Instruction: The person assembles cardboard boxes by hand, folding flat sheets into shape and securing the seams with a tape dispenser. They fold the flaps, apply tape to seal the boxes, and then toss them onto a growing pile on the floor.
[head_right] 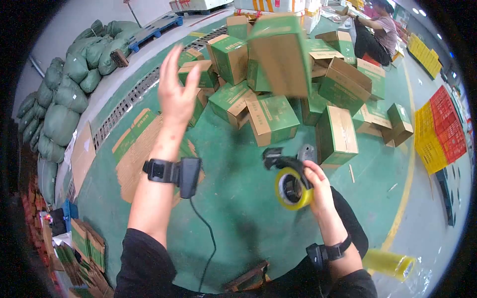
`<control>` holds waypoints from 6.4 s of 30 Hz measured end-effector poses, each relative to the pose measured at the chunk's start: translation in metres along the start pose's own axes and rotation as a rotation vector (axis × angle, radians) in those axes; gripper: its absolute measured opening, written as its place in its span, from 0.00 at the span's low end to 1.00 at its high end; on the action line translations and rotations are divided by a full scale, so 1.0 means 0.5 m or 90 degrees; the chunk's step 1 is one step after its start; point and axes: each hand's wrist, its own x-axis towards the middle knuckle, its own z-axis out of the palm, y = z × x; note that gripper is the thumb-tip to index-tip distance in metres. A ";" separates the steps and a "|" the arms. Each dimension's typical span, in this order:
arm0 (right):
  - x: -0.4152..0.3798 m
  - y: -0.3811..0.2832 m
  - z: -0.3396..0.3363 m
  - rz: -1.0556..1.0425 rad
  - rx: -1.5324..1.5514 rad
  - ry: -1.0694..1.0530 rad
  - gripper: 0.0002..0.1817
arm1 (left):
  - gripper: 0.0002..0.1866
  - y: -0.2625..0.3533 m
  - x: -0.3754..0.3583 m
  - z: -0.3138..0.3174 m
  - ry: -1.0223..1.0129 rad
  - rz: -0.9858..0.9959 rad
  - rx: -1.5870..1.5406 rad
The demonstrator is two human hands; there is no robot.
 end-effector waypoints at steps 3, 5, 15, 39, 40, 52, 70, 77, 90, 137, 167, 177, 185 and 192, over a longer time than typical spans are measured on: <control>-0.050 0.005 0.034 0.072 0.004 -0.141 0.20 | 0.28 -0.173 -0.228 -0.101 -0.191 -0.211 0.267; -0.071 0.036 0.050 0.089 0.059 -0.204 0.23 | 0.38 -0.287 -0.433 -0.237 -0.382 -0.296 0.545; -0.064 0.208 0.153 0.393 0.379 -0.275 0.28 | 0.48 -0.265 -0.625 -0.437 -0.491 -0.376 0.703; -0.129 0.349 0.204 -0.276 -0.914 -0.553 0.36 | 0.15 0.054 -0.680 -0.564 -0.441 -0.299 0.350; -0.119 0.349 0.210 -0.168 -0.909 -0.545 0.39 | 0.17 0.050 -0.694 -0.574 -0.326 -0.340 0.564; -0.047 0.336 0.266 -0.551 -1.096 -0.695 0.28 | 0.22 0.093 -0.764 -0.565 -0.100 -0.752 0.230; -0.096 0.463 0.351 -0.878 -0.645 -0.307 0.09 | 0.57 0.067 -0.651 -0.408 -0.835 -0.851 0.182; -0.093 0.444 0.373 -0.627 -0.689 -0.333 0.23 | 0.60 0.082 -0.724 -0.338 -1.129 -0.805 0.232; -0.097 0.530 0.281 -0.508 -0.706 -0.427 0.24 | 0.21 0.148 -0.720 -0.536 -0.574 -0.486 0.558; -0.179 0.325 0.640 -0.347 -0.801 -0.859 0.27 | 0.43 0.132 -0.864 -0.459 -0.469 -0.284 0.162; -0.147 0.183 0.192 0.027 -0.779 -0.723 0.22 | 0.26 0.150 -0.793 -0.466 -0.345 -0.338 0.283; -0.041 0.226 -0.028 0.026 -0.879 -0.709 0.20 | 0.38 0.011 -0.730 -0.368 -0.478 -0.881 0.428; -0.080 0.425 0.015 0.232 -0.659 -0.527 0.22 | 0.38 -0.054 -0.626 -0.352 -0.603 -0.746 0.305; -0.015 0.159 0.118 0.121 0.195 -0.006 0.19 | 0.37 0.104 0.057 -0.026 -0.068 0.283 0.135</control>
